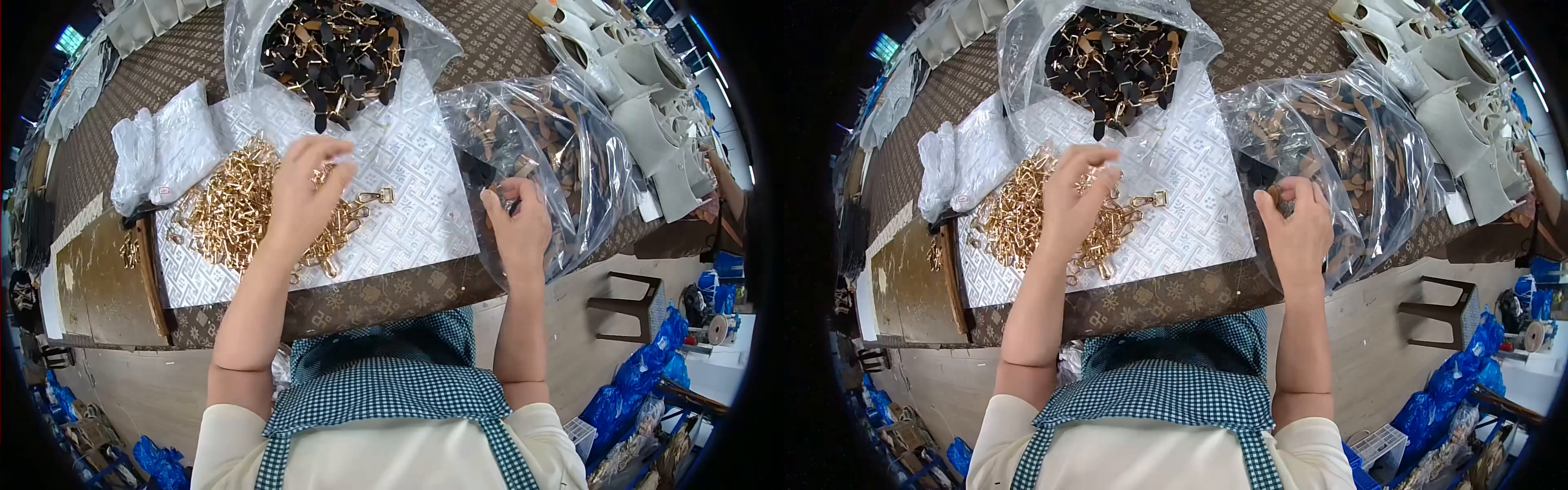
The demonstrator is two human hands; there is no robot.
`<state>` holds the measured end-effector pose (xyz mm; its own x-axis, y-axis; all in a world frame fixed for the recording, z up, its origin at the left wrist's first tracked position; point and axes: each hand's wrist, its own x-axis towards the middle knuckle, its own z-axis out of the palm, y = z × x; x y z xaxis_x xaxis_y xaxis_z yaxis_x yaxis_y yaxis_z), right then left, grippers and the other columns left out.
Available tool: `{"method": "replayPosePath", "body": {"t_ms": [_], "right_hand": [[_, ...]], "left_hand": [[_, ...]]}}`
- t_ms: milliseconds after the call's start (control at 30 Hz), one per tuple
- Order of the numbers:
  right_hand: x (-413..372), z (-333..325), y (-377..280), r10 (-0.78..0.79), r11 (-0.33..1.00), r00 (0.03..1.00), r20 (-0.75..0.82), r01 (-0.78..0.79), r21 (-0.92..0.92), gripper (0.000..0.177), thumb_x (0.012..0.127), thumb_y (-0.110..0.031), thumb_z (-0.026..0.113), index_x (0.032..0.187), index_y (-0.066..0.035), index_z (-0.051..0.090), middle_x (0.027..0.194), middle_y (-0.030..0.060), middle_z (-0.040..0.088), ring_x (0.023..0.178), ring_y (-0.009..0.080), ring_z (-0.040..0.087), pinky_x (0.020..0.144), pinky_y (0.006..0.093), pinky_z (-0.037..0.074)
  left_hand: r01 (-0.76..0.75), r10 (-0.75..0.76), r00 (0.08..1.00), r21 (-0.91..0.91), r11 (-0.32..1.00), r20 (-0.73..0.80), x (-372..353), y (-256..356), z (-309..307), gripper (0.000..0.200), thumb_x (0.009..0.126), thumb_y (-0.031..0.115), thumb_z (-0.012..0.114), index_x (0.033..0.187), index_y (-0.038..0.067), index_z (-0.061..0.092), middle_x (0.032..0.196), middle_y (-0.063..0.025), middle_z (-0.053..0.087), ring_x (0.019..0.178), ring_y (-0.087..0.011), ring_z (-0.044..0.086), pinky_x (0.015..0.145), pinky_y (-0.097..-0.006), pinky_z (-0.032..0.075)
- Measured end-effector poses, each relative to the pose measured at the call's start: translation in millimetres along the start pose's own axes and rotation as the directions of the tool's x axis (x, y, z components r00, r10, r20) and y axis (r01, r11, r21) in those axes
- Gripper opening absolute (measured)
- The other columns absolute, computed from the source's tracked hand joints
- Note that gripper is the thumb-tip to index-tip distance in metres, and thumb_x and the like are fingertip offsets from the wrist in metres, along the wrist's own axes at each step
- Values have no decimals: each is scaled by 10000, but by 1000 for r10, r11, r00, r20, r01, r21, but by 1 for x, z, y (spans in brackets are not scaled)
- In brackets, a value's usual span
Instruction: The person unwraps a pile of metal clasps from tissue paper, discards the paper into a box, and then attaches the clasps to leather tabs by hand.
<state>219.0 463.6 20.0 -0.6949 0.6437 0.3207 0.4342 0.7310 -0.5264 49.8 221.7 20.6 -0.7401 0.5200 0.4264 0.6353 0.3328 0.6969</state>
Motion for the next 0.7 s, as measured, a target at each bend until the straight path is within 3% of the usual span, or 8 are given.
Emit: {"method": "replayPosePath", "body": {"t_ms": [167, 300, 333, 400, 433, 467, 533, 700], "right_hand": [[5, 11, 18, -9, 993, 997, 81, 19, -116, 261, 809, -237, 736, 975, -55, 649, 846, 77, 632, 782, 280, 614, 710, 401, 479], [4, 14, 25, -188, 975, 981, -35, 182, -129, 162, 878, -154, 658, 985, -35, 634, 794, 78, 633, 745, 258, 625, 684, 382, 486], [5, 14, 25, -276, 953, 957, -91, 261, -153, 135, 904, -131, 633, 991, -28, 627, 775, 74, 633, 722, 241, 629, 667, 369, 489], [-6, 13, 9, -76, 937, 997, -3, 72, 341, 109, 949, -103, 582, 1021, -27, 611, 757, 62, 643, 646, 188, 618, 593, 326, 482], [-15, 11, -5, 8, 831, 997, 80, -51, 555, 101, 971, -89, 557, 1036, -26, 604, 749, 56, 649, 609, 161, 613, 556, 305, 479], [-21, 5, -19, 6, 778, 975, 222, -144, 612, 120, 1008, -91, 516, 1049, -5, 588, 727, 30, 608, 586, 56, 520, 531, 223, 427], [-33, 17, -29, -78, 678, 943, 324, -188, 710, 112, 1002, -96, 524, 1056, -32, 599, 718, 2, 588, 558, 25, 455, 507, 181, 372], [-35, 17, -51, -228, 503, 817, 530, -367, 782, 210, 978, -56, 497, 1179, -20, 544, 787, 12, 588, 651, 43, 494, 579, 192, 387]], "left_hand": [[-132, 44, 965, 332, 934, 259, -18, 12, 35, 170, 816, 240, 720, 903, 98, 686, 958, -69, 607, 987, -267, 544, 893, -431, 414], [-152, 68, 962, 310, 939, 266, -13, 9, 34, 147, 815, 182, 717, 917, 82, 682, 906, -61, 604, 966, -275, 550, 865, -412, 429], [-107, 53, 966, 207, 972, 251, -13, 7, 33, 133, 822, 179, 713, 906, 81, 680, 904, -66, 616, 949, -272, 566, 852, -413, 439], [-17, 18, 973, -3, 1000, 230, -10, 3, 30, 110, 835, 173, 704, 882, 79, 676, 898, -74, 641, 915, -267, 597, 825, -414, 461], [244, -167, 939, -241, 939, 301, -13, 11, 24, 104, 867, 118, 696, 943, 50, 673, 910, -59, 674, 860, -198, 645, 772, -336, 502], [316, -176, 917, -382, 868, 358, -14, 14, 22, 108, 877, 103, 691, 962, 41, 668, 927, -49, 675, 865, -168, 643, 774, -310, 503], [447, -159, 871, -614, 650, 466, -13, 15, 19, 117, 896, 72, 682, 1000, 22, 658, 961, -31, 676, 876, -107, 639, 779, -258, 504], [455, -72, 847, -649, 610, 526, -16, 23, 17, 141, 899, 58, 687, 1027, 14, 646, 943, -10, 667, 888, -76, 624, 775, -226, 501]]}}
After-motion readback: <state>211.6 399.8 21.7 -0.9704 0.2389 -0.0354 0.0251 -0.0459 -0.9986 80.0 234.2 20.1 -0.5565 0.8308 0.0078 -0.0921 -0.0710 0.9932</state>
